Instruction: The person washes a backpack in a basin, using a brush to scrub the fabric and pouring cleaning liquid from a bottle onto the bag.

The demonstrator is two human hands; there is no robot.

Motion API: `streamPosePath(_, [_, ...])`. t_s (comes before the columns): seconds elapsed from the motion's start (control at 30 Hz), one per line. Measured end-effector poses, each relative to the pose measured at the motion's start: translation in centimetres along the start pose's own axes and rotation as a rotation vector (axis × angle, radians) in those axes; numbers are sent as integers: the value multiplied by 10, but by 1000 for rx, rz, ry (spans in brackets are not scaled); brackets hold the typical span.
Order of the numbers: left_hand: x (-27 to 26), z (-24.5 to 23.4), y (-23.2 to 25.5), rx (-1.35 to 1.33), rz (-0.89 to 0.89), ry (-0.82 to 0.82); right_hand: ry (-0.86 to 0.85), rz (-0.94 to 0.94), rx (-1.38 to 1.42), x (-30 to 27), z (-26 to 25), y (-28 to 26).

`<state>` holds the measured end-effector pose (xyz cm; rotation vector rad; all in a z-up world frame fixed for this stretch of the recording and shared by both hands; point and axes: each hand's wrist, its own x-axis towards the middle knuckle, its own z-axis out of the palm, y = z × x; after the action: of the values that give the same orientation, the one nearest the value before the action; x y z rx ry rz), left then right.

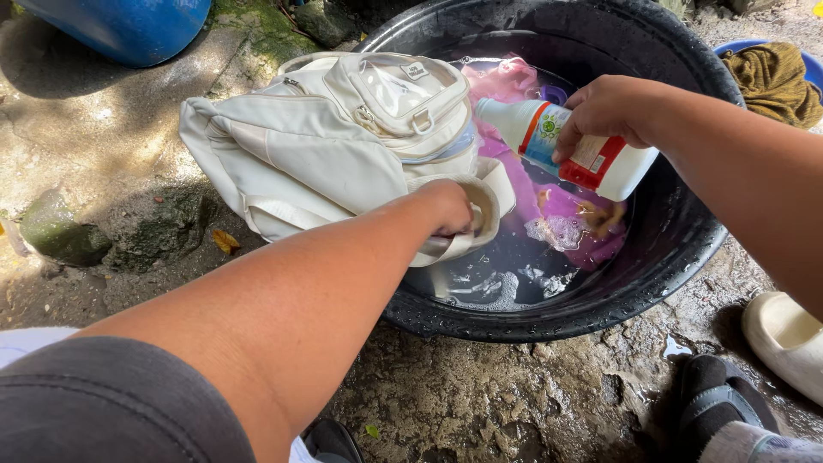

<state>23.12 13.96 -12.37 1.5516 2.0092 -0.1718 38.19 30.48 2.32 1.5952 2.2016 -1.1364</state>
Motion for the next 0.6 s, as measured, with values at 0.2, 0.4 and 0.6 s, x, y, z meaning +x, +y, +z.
streamPosePath(0.2, [-1, 1, -33, -1333, -404, -103, -110, -43, -118, -8, 2, 10])
streamPosePath(0.4, [-14, -17, -19, -1565, -403, -302, -118, -37, -94, -7, 8, 10])
streamPosePath(0.6, [-25, -24, -25, -1451, -427, -320, -16, -72, -155, -2, 8, 7])
